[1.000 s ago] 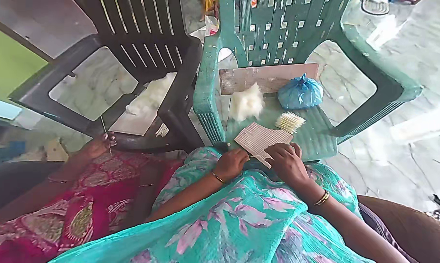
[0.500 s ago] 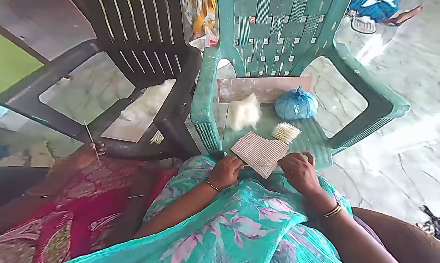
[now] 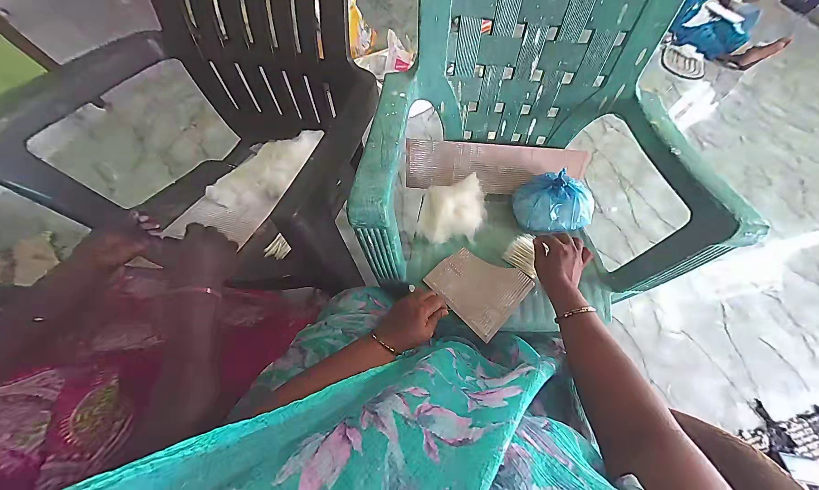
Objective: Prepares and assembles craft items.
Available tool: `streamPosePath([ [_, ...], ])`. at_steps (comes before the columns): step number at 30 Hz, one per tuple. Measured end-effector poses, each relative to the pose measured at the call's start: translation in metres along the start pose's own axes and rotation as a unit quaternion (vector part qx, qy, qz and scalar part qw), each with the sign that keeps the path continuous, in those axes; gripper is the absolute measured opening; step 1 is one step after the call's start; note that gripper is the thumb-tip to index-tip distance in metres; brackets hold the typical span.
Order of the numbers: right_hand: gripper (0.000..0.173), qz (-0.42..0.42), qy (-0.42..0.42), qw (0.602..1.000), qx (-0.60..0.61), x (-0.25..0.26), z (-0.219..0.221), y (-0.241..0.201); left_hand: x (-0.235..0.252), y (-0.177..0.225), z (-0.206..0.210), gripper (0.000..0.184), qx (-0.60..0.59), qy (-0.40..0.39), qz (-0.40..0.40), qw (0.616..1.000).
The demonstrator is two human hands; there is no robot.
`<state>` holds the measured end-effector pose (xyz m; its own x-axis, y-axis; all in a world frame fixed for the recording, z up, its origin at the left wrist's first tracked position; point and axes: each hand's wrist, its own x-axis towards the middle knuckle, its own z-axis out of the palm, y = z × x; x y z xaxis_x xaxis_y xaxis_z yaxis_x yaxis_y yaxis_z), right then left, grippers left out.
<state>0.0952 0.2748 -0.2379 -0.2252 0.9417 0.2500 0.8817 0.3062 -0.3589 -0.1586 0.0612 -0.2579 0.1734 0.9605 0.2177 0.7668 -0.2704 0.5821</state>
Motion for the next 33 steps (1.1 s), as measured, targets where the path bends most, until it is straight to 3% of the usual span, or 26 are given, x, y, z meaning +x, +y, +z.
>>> streamPosePath([
  [3,0.023,0.029,-0.059,0.998,0.007,0.002,-0.005,-0.004,0.002,0.002,-0.002,0.030,-0.003,-0.011,-0.001,1.000],
  [11,0.032,0.049,-0.025,0.998,0.038,-0.011,-0.028,0.006,0.006,0.000,0.002,0.030,-0.013,-0.011,0.011,1.000],
  [16,0.045,0.000,-0.160,0.987,-0.017,-0.017,-0.022,0.014,0.007,0.002,0.001,0.030,-0.017,-0.006,0.011,1.000],
  [21,0.048,0.045,-0.099,0.993,0.040,-0.024,-0.021,0.021,0.008,-0.005,0.007,0.031,-0.020,0.020,0.020,0.999],
  [25,0.046,0.065,-0.152,0.986,0.010,-0.029,-0.023,0.020,0.011,-0.008,0.006,0.031,-0.022,0.031,0.025,0.999],
  [27,0.048,0.065,-0.114,0.991,0.009,-0.028,-0.023,0.018,0.011,-0.009,0.007,0.030,-0.031,0.042,0.030,0.998],
  [30,0.049,0.024,-0.045,0.999,0.013,-0.015,-0.024,0.004,0.012,-0.012,0.006,0.031,-0.044,0.044,0.017,0.998],
  [33,0.048,-0.090,-0.028,0.996,0.012,0.004,-0.024,-0.023,0.018,-0.012,0.006,0.030,-0.057,0.038,-0.005,0.998],
])
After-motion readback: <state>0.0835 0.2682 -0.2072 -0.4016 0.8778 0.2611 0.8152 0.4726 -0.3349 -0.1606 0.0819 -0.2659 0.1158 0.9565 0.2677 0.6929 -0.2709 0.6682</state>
